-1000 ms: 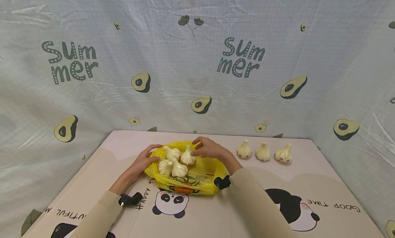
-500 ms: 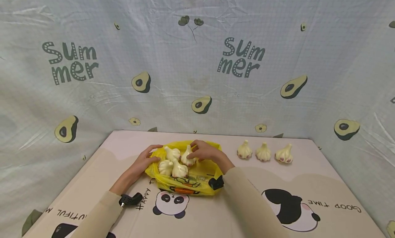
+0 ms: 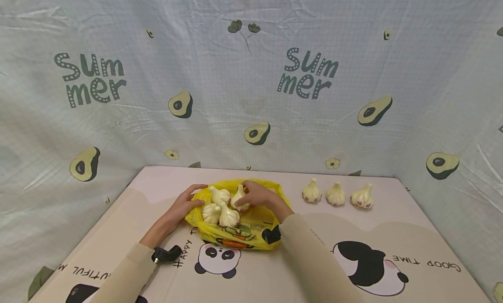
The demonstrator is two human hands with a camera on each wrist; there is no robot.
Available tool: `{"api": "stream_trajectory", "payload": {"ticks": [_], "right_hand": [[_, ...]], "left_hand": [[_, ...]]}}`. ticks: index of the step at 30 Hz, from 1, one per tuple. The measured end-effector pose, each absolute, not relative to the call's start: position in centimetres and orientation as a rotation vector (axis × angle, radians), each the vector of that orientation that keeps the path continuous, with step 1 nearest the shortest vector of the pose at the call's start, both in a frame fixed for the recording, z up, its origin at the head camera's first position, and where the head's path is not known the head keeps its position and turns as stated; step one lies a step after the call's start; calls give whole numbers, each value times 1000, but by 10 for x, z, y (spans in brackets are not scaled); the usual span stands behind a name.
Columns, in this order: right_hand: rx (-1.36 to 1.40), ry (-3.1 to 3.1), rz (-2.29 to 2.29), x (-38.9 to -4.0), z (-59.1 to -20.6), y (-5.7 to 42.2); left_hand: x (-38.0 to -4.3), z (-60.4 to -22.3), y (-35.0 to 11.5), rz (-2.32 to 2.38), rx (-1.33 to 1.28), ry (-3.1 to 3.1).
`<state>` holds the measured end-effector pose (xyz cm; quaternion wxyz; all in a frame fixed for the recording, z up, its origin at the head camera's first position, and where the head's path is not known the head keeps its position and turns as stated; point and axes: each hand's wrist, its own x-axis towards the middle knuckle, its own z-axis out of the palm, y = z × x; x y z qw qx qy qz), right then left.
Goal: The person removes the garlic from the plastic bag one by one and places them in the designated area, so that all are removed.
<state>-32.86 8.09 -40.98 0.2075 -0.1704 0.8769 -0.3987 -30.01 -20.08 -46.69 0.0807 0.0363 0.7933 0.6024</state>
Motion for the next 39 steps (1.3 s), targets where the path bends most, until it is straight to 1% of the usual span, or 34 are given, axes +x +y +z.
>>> {"api": "stream_trajectory", "payload": {"ticks": [10,21,30,39], "right_hand": [[-487,2439,-1119,-329,-410,82],[-621,2399,-1169,-325,-391,85],[-659,2385,-1197,-317,-375,93],[-689,2410,-1223,-313,-369,108]], "left_hand": [[-301,-467,-200,1815,103,2357],[-300,-467,-201,1800,105,2374],[-300,-467,-200,1799,111,2380],[-298,-467,-200,1797,115,2389]]}}
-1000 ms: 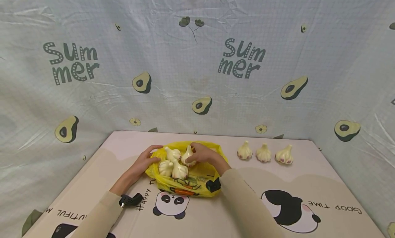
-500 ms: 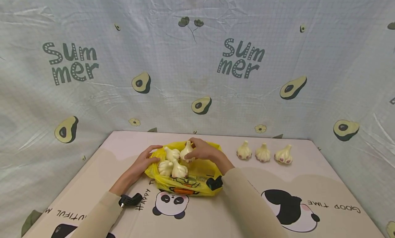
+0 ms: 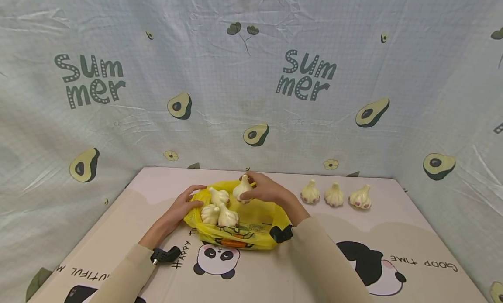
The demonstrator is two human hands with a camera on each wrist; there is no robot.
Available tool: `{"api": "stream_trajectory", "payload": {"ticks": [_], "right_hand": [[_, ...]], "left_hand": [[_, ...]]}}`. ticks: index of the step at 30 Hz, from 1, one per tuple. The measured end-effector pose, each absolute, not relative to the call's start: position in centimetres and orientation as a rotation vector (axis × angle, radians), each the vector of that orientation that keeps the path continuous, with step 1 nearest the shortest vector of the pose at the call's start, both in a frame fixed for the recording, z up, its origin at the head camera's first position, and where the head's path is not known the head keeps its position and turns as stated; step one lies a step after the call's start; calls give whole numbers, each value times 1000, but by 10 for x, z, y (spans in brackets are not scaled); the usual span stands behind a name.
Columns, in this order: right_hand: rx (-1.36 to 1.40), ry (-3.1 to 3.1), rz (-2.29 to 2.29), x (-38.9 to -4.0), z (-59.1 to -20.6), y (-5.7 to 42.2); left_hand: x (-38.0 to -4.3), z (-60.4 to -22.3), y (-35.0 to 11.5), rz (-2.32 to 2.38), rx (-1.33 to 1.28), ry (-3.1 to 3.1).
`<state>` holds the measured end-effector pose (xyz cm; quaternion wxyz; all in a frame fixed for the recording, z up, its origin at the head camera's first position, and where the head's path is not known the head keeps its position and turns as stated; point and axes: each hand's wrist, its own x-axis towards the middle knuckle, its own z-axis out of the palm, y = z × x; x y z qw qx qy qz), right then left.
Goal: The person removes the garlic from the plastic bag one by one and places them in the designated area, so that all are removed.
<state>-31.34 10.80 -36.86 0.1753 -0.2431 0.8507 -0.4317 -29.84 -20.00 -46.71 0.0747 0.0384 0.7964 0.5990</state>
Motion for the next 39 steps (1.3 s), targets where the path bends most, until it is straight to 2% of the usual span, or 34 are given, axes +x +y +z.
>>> {"api": "stream_trajectory", "payload": {"ticks": [14,39], "right_hand": [[-711,2412,-1316,-301,-355,136],[-751,2511,-1407,-278,-358,194]], "left_hand": [[-300,-468,-200,1795,109,2388],[-301,-469,-200,1786,98,2407]]}}
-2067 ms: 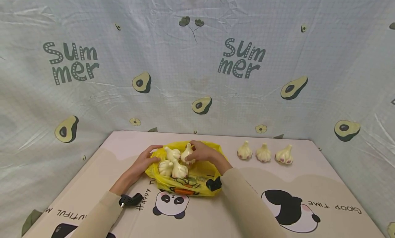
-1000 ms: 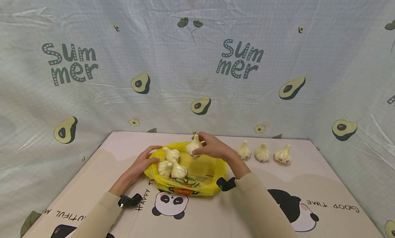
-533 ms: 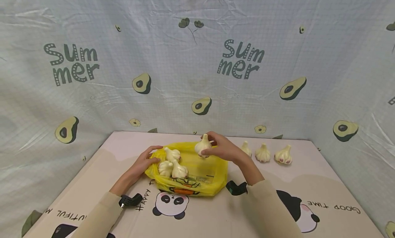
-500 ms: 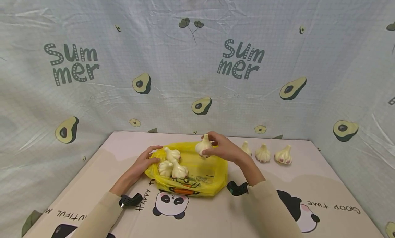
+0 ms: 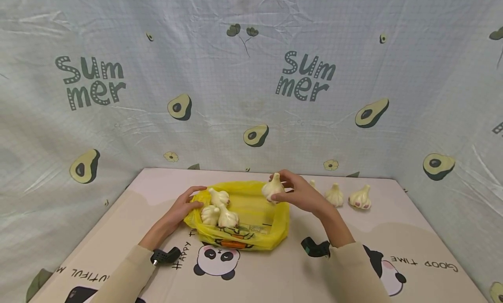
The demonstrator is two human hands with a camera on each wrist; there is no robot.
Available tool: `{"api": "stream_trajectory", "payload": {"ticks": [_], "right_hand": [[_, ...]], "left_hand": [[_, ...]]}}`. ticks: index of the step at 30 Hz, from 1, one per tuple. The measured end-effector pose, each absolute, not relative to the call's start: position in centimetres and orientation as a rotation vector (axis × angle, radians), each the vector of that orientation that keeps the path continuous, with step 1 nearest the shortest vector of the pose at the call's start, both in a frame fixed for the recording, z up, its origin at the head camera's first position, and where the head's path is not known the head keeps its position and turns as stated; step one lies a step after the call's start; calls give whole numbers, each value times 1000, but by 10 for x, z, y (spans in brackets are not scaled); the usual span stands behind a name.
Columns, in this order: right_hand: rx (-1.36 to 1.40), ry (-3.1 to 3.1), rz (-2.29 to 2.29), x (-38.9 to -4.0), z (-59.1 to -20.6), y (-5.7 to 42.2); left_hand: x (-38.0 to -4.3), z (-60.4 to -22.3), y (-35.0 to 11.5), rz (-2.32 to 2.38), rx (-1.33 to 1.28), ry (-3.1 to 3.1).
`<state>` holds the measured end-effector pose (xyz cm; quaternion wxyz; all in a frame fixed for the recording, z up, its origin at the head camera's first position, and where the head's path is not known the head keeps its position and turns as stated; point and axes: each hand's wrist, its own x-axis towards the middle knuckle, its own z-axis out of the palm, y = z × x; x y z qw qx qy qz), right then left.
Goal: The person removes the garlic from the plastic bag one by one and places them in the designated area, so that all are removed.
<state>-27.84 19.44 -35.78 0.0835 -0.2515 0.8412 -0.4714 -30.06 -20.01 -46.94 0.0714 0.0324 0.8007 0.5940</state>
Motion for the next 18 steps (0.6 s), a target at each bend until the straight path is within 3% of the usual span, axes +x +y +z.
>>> {"api": "stream_trajectory", "payload": {"ticks": [18], "right_hand": [[-748,2561,-1432,-268,-363,228]], "left_hand": [[-299,-469,-201,1781,98,2406]]}}
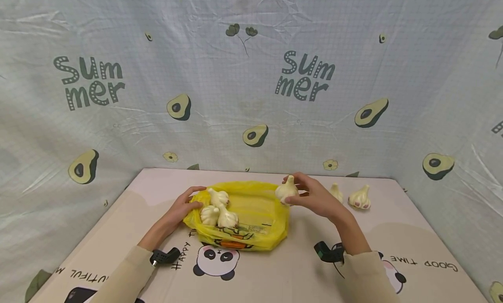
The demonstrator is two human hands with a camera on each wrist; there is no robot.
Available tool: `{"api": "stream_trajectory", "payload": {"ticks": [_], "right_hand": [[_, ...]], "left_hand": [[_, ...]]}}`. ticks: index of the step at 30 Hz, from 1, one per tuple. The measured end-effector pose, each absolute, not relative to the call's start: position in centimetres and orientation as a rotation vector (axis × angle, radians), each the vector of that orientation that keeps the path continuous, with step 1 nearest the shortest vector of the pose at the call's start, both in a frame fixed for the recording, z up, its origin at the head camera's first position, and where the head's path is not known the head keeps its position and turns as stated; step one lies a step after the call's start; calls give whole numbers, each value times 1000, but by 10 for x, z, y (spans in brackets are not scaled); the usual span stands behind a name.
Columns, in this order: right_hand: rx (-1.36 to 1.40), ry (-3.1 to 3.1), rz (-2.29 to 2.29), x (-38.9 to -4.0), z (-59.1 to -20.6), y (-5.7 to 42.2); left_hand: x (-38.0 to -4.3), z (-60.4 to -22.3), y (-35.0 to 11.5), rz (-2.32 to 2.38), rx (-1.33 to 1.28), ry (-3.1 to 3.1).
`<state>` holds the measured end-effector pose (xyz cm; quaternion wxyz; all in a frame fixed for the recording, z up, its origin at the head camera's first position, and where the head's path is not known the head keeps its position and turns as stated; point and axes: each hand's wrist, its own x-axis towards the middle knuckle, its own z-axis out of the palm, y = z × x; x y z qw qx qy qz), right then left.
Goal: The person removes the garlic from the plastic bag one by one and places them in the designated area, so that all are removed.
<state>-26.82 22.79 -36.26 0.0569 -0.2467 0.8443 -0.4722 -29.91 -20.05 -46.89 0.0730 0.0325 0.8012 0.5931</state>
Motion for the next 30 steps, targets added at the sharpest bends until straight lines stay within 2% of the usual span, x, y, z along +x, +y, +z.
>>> {"api": "stream_trajectory", "payload": {"ticks": [30], "right_hand": [[-625,2675,-1387,-262,-356,267]], "left_hand": [[-298,-468,-200,1789,105,2395]]}}
